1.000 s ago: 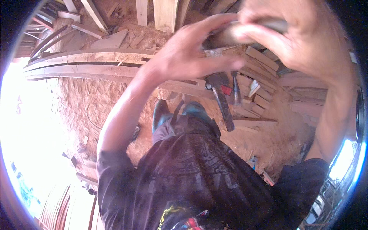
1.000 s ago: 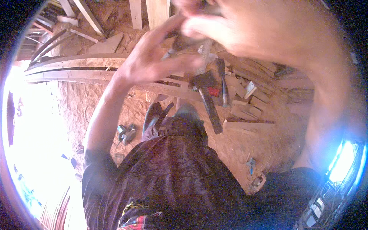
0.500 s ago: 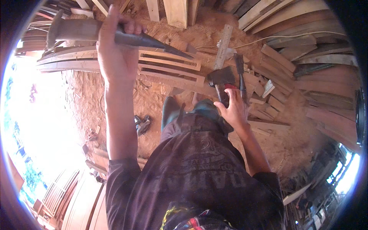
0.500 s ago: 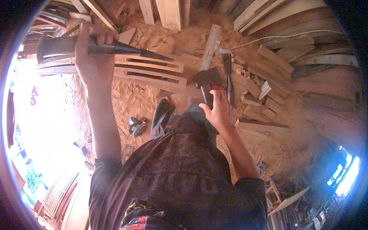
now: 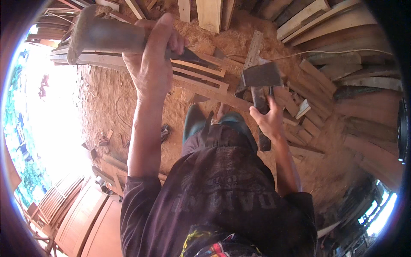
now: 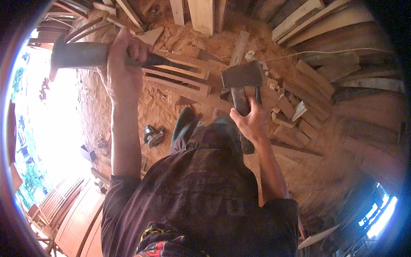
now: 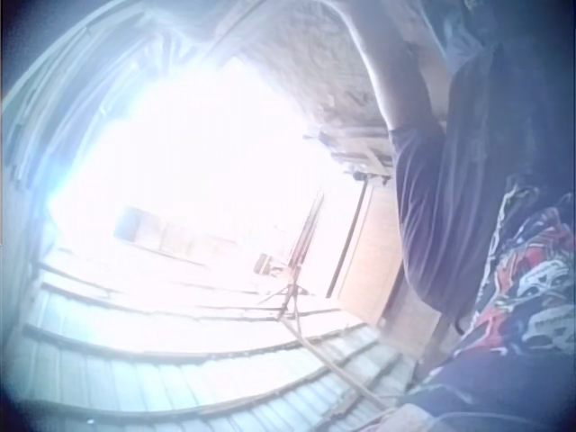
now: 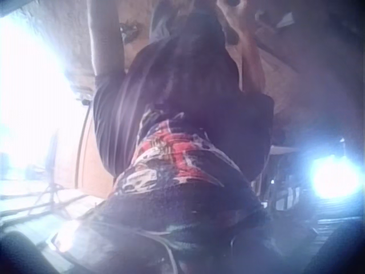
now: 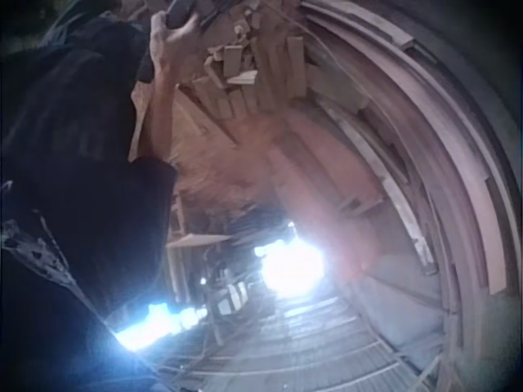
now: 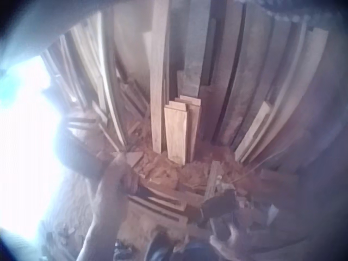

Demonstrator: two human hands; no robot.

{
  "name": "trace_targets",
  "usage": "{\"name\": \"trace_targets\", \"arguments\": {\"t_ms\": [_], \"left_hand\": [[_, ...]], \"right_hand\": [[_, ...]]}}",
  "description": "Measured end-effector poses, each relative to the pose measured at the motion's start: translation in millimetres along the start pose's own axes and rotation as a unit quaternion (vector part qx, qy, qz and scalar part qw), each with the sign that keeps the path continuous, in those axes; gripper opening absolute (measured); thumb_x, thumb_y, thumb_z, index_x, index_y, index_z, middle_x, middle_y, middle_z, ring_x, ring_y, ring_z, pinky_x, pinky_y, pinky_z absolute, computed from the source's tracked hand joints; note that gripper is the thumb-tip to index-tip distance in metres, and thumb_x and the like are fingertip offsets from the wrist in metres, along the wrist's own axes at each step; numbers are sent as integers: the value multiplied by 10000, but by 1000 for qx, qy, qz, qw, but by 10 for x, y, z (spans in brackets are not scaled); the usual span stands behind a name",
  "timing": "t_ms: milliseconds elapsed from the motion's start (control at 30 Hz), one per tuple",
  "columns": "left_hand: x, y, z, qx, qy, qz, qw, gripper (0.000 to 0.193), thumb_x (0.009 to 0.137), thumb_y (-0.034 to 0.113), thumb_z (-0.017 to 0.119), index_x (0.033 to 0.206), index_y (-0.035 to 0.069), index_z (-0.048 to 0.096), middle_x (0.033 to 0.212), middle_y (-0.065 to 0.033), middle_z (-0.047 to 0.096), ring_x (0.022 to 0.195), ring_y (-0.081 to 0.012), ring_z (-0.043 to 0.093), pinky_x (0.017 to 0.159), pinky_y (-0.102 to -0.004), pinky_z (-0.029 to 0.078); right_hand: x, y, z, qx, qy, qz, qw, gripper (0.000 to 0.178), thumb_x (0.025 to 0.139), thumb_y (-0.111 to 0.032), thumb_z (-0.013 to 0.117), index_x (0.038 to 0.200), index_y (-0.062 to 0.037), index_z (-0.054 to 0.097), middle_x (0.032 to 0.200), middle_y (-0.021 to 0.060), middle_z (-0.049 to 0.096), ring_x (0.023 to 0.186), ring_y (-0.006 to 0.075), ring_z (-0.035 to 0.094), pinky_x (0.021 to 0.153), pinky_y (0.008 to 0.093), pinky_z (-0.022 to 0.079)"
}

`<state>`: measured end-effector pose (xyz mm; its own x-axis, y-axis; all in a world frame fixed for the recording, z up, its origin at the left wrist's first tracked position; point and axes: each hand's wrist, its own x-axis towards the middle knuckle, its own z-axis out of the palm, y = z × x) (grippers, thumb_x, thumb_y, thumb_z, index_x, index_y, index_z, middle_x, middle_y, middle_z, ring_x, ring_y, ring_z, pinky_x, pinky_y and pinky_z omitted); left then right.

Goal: The person uses a hand plane to smooth a long wooden plank, then uses a chisel and mallet to carve a groove along its length. They periodically inspect the groove and later place a larger wooden board over the plank to check fit.

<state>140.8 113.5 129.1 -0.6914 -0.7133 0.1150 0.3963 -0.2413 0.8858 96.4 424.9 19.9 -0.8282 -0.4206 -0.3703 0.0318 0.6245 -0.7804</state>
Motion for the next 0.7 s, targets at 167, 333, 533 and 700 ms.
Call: {"name": "trace_targets", "arguments": {"t_ms": [167,333,533,700], "left_hand": [[-92,-198,29,0,5,40,999,178,1011,54,756,878,45,638,684,-37,605,620,-132,585,636,-338,534],[-112,-257,144,33,19,41,998,263,1011,86,783,796,73,632,664,-8,588,586,-112,561,581,-309,495],[-76,-388,345,95,43,71,992,289,988,151,836,740,81,705,652,23,626,584,-63,564,559,-262,451],[-116,-324,588,144,-9,42,989,281,975,198,851,774,61,712,653,47,656,584,-36,586,525,-254,449]], "right_hand": [[112,-210,-232,159,71,-129,976,255,945,-138,786,1116,1,660,867,47,728,713,143,694,649,330,564],[216,-523,-445,196,25,-83,977,158,1015,-116,762,1051,-20,642,809,10,683,569,77,604,500,261,464],[387,-968,-690,50,40,-216,974,147,988,-94,802,1058,-20,696,806,26,721,617,89,638,562,267,509],[330,-2213,-1395,-87,227,-423,873,128,1004,-162,749,1040,-40,760,827,53,737,685,145,675,688,313,548]]}}
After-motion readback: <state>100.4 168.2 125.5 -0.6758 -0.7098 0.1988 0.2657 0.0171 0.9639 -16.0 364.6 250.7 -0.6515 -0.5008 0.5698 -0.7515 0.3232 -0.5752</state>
